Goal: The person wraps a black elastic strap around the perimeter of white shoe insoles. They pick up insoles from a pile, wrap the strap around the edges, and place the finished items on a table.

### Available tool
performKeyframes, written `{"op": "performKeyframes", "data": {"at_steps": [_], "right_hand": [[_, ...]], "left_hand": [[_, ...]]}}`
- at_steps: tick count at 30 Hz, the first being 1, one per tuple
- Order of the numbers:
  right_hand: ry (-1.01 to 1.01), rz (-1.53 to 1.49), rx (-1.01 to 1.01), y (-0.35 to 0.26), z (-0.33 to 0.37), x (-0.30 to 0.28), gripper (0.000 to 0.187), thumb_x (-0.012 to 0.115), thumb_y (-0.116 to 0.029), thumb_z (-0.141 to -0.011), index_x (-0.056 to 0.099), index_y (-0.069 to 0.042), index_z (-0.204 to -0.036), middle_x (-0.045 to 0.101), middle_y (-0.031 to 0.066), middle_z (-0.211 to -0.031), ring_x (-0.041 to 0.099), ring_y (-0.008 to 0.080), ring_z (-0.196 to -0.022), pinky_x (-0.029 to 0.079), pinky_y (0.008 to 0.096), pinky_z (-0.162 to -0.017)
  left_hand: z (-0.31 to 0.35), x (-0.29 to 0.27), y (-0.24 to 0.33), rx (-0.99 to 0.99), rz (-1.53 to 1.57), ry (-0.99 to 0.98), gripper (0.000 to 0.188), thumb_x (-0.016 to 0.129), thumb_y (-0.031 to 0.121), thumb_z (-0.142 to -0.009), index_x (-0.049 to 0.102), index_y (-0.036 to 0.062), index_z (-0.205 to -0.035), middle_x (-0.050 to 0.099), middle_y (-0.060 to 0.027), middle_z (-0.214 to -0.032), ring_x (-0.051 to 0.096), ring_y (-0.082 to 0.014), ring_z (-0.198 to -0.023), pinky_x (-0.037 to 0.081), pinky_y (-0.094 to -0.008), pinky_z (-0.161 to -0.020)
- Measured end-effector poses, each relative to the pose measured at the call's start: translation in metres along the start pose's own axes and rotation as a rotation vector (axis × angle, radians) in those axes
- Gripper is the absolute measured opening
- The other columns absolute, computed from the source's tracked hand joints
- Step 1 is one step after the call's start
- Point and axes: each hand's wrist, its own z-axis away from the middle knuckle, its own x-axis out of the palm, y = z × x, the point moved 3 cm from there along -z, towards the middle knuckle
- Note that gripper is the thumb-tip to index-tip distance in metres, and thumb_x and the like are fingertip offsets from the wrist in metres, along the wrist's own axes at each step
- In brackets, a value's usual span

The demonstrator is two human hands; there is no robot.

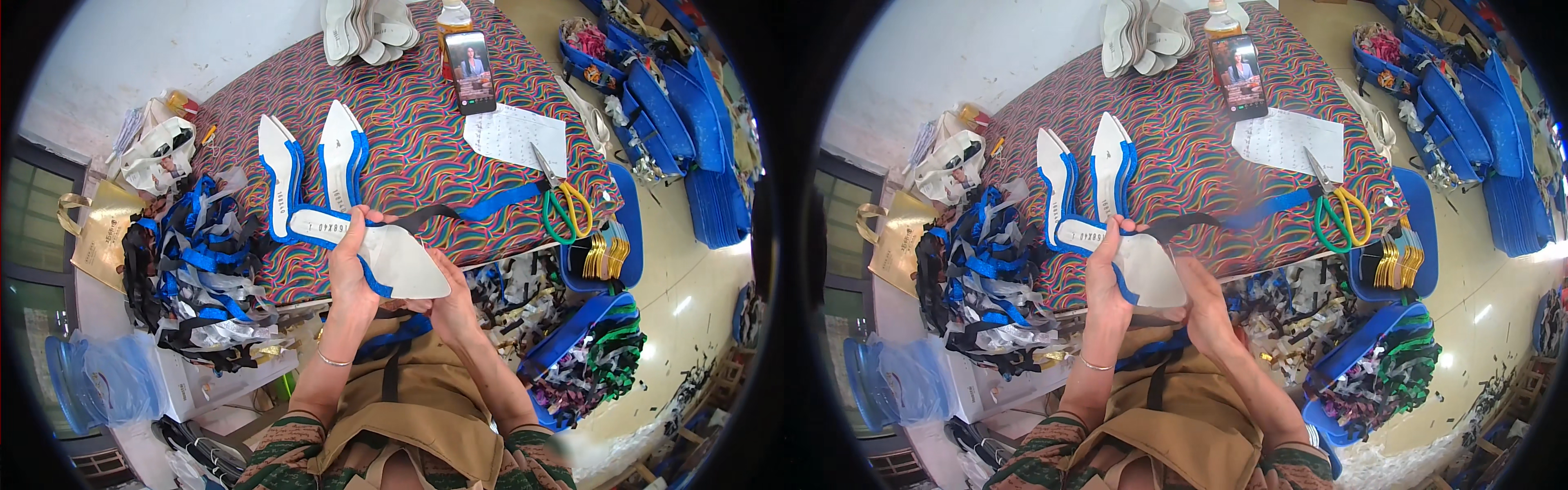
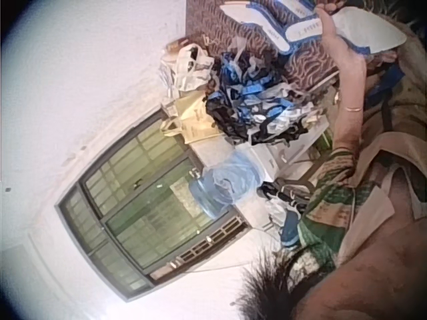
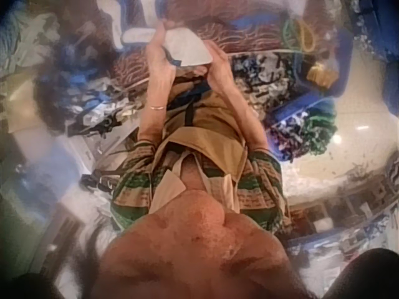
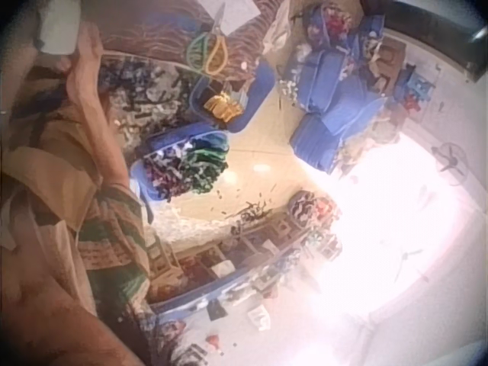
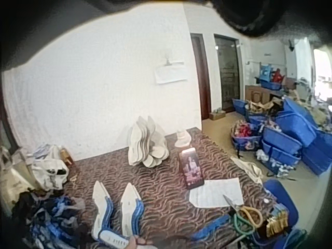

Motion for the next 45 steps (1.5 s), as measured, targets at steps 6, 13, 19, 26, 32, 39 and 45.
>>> {"op": "performKeyframes", "data": {"at_steps": [6, 13, 19, 26, 32, 39, 45], "right_hand": [[0.06, 0.15, -0.207, -0.001, -0.01, 0.0, 0.018, 0.054, -0.025, -0.099, 0.057, -0.008, -0.098, 0.059, -0.0024, -0.084, 0.055, 0.0045, -0.072, 0.044, 0.0216, -0.06], [0.108, -0.074, -0.107, -0.026, -0.006, 0.002, 0.02, 0.059, -0.026, -0.096, 0.058, -0.006, -0.094, 0.06, -0.0014, -0.083, 0.055, 0.0042, -0.07, 0.044, 0.0216, -0.059], [-0.007, 0.648, -0.18, -0.046, 0.006, 0.02, 0.026, 0.063, -0.014, -0.092, 0.054, -0.004, -0.07, 0.046, -0.0052, -0.059, 0.039, 0.0051, -0.05, 0.03, 0.0242, -0.045], [-0.169, 1.375, -0.613, -0.062, 0.032, 0.035, 0.028, 0.068, -0.008, -0.086, 0.052, 0.002, -0.066, 0.038, 0.0028, -0.054, 0.033, 0.0076, -0.053, 0.03, 0.0297, -0.046], [-0.057, 1.224, -0.523, -0.048, 0.043, 0.041, 0.029, 0.069, -0.009, -0.086, 0.048, 0.0, -0.068, 0.036, -0.0006, -0.057, 0.03, 0.0055, -0.055, 0.025, 0.0272, -0.046], [-0.053, 1.206, -0.491, -0.042, 0.05, 0.012, 0.011, 0.07, -0.004, -0.084, 0.06, -0.001, -0.081, 0.049, -0.0053, -0.062, 0.04, 0.0026, -0.057, 0.031, 0.0232, -0.049], [-0.062, 0.853, -0.279, -0.063, 0.037, 0.038, 0.007, 0.065, 0.001, -0.085, 0.063, 0.005, -0.091, 0.059, 0.0024, -0.062, 0.055, 0.0062, -0.055, 0.041, 0.0223, -0.05]], "left_hand": [[0.012, 0.004, -0.001, 0.029, -0.028, -0.046, 0.016, 0.057, 0.021, -0.097, 0.056, 0.0071, -0.105, 0.063, -0.0046, -0.09, 0.062, -0.0215, -0.095, 0.054, -0.037, -0.084], [0.027, 0.009, 0.002, 0.012, -0.082, -0.143, 0.018, 0.058, 0.019, -0.096, 0.055, 0.0034, -0.106, 0.065, -0.0124, -0.097, 0.065, -0.027, -0.098, 0.055, -0.0384, -0.08], [0.046, 0.022, 0.011, 0.166, -0.243, -0.323, 0.016, 0.06, 0.008, -0.091, 0.061, -0.0035, -0.102, 0.064, -0.0216, -0.112, 0.058, -0.0322, -0.115, 0.047, -0.0413, -0.096], [0.056, 0.027, 0.011, 0.229, -0.348, -0.498, 0.016, 0.059, 0.003, -0.088, 0.065, -0.0068, -0.1, 0.065, -0.021, -0.113, 0.054, -0.0316, -0.121, 0.038, -0.0429, -0.106], [0.058, 0.023, 0.017, 0.205, -0.426, -0.495, 0.015, 0.058, 0.001, -0.089, 0.064, -0.007, -0.099, 0.067, -0.0202, -0.103, 0.064, -0.0289, -0.102, 0.05, -0.0398, -0.091], [0.064, 0.022, 0.017, -0.009, -0.516, -0.467, 0.026, 0.063, -0.005, -0.082, 0.062, -0.005, -0.107, 0.07, -0.0167, -0.095, 0.07, -0.0219, -0.085, 0.057, -0.0327, -0.076], [0.076, 0.016, 0.0, -0.085, -0.673, -0.626, 0.02, 0.063, -0.006, -0.082, 0.062, -0.0039, -0.102, 0.07, -0.0129, -0.091, 0.069, -0.0191, -0.085, 0.056, -0.0323, -0.076]]}}
